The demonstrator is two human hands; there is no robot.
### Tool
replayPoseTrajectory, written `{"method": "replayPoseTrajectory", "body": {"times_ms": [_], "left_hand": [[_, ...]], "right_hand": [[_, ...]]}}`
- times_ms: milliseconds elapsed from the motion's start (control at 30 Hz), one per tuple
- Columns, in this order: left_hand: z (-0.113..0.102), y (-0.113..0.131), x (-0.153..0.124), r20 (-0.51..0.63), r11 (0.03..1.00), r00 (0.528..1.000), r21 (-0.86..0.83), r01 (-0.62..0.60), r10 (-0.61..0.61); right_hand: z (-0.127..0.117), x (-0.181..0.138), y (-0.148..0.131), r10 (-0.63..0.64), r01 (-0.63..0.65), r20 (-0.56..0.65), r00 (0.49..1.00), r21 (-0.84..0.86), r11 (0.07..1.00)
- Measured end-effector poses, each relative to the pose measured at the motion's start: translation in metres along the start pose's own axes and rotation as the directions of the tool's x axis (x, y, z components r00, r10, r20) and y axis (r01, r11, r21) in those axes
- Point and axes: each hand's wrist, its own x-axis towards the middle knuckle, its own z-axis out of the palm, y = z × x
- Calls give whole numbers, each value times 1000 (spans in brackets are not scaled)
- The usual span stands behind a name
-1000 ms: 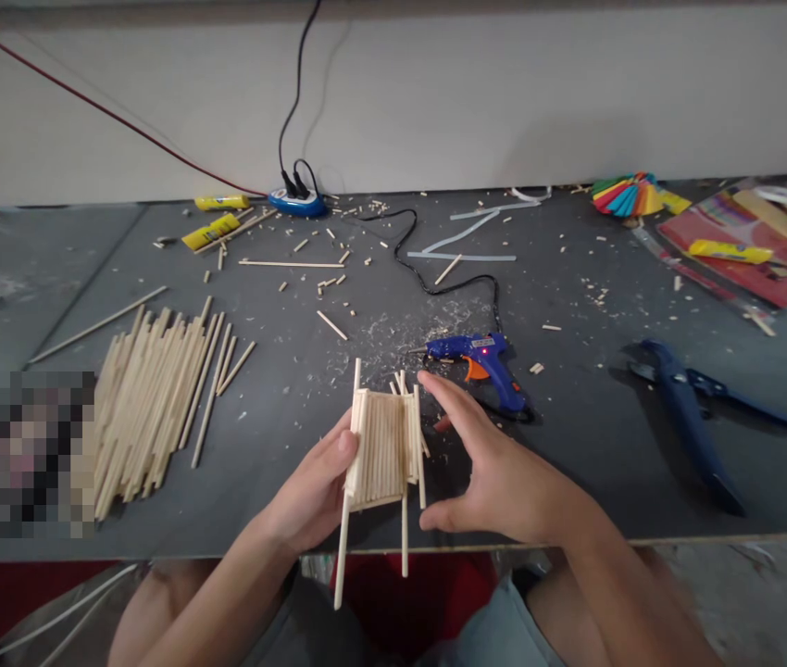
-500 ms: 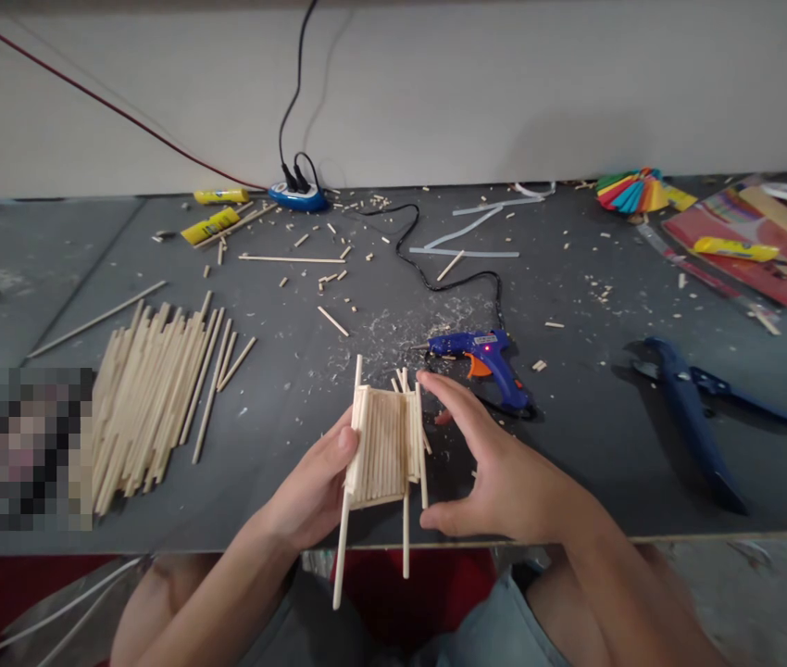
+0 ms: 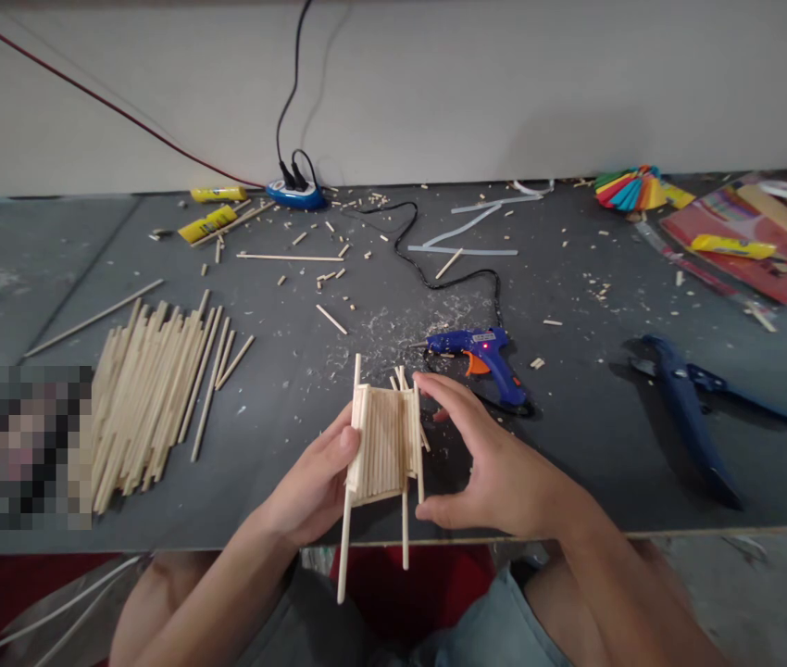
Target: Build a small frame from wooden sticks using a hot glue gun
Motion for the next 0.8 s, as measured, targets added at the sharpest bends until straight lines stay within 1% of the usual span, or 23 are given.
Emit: {"method": "replayPoseTrajectory", "body": {"times_ms": [200, 467, 800], "left_hand": [[0, 0, 0, -12, 1000, 1000, -6, -4, 4], [-1, 0, 0, -29, 1000, 1000, 7, 7, -7], [-3, -1, 0, -25, 999, 1000, 34, -1, 1]], "right_hand": [[0, 0, -2, 42, -42, 19, 999, 15, 999], [0, 0, -1, 54, -55, 17, 998, 29, 998], [1, 1, -2, 62, -61, 27, 998, -15, 998]]}}
